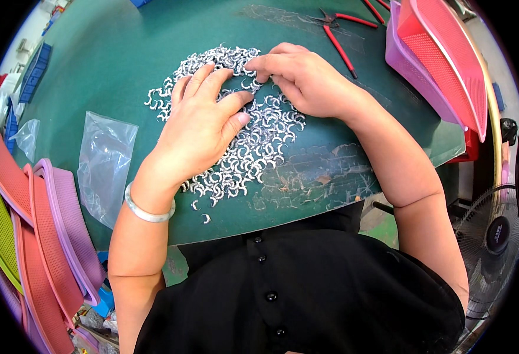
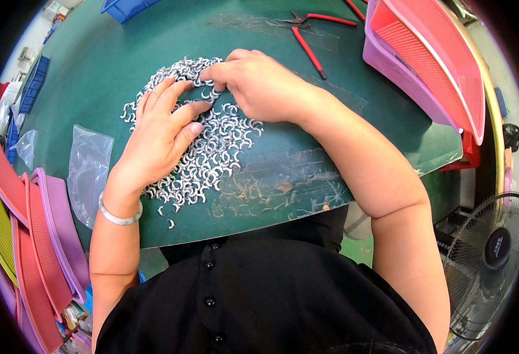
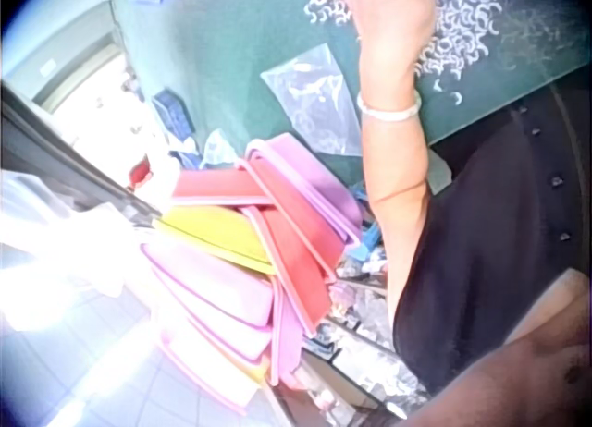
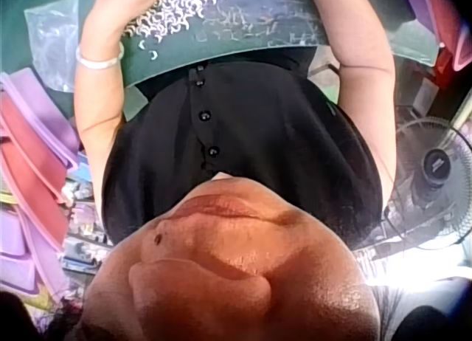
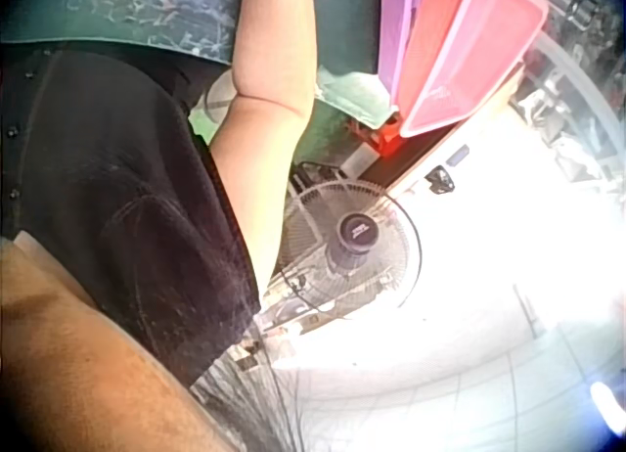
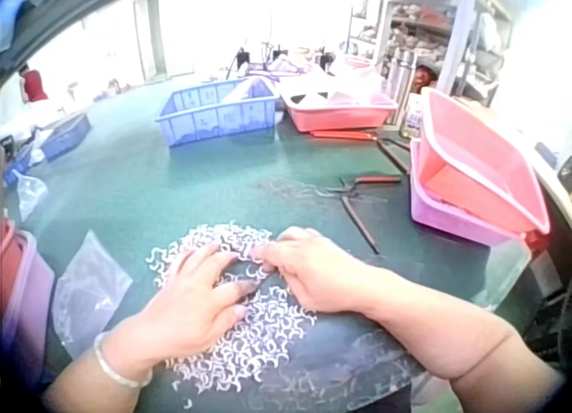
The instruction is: The person sits at a green workbench and repeatedly picks up small silver metal hooks, linking them together by hand. The person occasionally pauses to inspect the linked chain before continuing to add more hooks.
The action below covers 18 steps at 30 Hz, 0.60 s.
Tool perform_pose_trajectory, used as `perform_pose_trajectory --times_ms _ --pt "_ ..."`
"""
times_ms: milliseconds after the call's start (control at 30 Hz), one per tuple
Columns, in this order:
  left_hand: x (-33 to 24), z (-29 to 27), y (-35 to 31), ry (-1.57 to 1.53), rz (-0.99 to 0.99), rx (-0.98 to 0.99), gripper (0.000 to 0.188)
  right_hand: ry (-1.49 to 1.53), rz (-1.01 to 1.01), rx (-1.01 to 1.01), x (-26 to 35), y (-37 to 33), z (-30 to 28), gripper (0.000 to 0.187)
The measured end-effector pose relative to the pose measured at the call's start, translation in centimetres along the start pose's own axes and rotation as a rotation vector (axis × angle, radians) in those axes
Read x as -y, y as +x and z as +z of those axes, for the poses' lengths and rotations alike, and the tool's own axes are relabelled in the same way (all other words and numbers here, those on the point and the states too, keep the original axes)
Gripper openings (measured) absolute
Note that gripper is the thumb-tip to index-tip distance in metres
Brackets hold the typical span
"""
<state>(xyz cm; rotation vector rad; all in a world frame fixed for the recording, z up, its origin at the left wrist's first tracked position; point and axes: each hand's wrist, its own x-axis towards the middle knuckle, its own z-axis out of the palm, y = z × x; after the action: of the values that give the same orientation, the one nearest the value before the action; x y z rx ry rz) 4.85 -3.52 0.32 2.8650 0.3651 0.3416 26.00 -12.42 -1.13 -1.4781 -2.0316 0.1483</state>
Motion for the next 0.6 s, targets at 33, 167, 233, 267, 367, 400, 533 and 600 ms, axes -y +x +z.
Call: perform_pose_trajectory --times_ms 33,167,233,267,367,400,533,600 --pt "0.03 -0.01 -0.04 -0.005 -0.002 0.0 0.028 -0.008 0.012 -0.003 0.02 -0.01 0.01 0.042" --pt "0.16 -0.08 0.0 -0.025 0.001 0.004 0.028 0.009 0.038 -0.019 -0.02 -0.03 -0.11 0.042" --pt "0.21 0.01 -0.01 -0.049 -0.002 -0.003 0.029 0.004 0.044 -0.023 0.12 0.04 -0.27 0.042" --pt "0.18 0.13 0.01 -0.061 -0.006 -0.02 0.029 0.0 0.048 -0.025 0.16 0.04 -0.32 0.042" --pt "0.06 0.46 0.04 -0.062 -0.004 -0.045 0.028 0.008 0.056 -0.034 0.1 0.01 -0.33 0.041" --pt "0.05 0.51 0.0 -0.039 0.005 -0.036 0.028 0.019 0.056 -0.028 0.13 0.01 -0.32 0.041" --pt "-0.01 0.16 0.01 -0.036 0.019 0.0 0.027 0.038 0.019 -0.009 0.14 -0.1 -0.24 0.038" --pt "0.06 0.16 0.02 -0.048 0.017 -0.001 0.027 0.021 0.001 0.003 0.08 -0.08 -0.18 0.038"
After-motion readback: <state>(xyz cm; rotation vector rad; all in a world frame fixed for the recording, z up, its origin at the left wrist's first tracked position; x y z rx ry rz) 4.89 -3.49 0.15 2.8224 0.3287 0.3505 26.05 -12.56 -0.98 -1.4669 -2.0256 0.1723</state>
